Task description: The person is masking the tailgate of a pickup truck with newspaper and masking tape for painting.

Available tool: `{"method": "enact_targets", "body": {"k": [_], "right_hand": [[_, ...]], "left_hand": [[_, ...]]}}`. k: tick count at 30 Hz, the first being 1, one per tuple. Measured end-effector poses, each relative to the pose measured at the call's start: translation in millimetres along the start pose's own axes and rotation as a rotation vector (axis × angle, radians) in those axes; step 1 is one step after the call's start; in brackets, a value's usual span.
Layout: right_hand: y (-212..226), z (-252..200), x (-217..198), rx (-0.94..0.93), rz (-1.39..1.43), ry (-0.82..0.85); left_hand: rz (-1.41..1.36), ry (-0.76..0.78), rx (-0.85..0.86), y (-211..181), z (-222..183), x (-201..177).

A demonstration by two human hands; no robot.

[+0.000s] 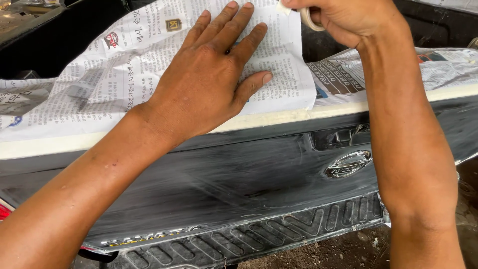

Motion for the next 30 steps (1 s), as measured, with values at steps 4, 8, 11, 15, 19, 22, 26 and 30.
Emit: {"method": "enact_targets", "body": {"k": [4,8,11,15,19,22,26,30], "right_hand": [[9.4,-5.0,16.1,0.024,-0.105,-0.062],[6.0,-4.4,15.8,0.017,-0.141,-0.067],[-3.4,-3.7,12.7,-0.032,-0.182,-0.051],[-0.5,-5.0,30.7,-0.065,-0.628,-0.203],[-20.9,8.5,35.6,-0.08,-0.492,-0.101],[-40.1,16.1,35.8,-0.016,-0.464,0.024],[-36.9,14.8,49.4,0.131,-0.579,0.011],[-45.9,22.5,48.1,0.284,-0.546,0.087]], "left_hand": [[0.015,0.002,0.0,0.9,-1.3,3.1],[0.03,0.01,0.002,0.8,-3.8,3.5],[0.013,0.025,-0.007,-2.8,-5.8,-0.2],[-0.039,0.089,-0.031,-10.4,-8.6,-3.6],[-0.035,0.198,-0.045,-10.9,-13.0,10.3],[-0.015,0.319,-0.039,-8.1,-9.2,20.4],[-0.077,0.504,-0.075,-5.2,0.0,16.6],[-0.159,0.782,-0.165,-1.3,2.9,16.1]]}}
Point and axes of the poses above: each hand's wrist, its own z-axis towards the middle knuckle, its own x-axis out of the palm, y = z × x, the point moved 1 cm from there along z, towards the middle knuckle, and after that the axes turned 9 degrees about z, right-handed, at the moved point
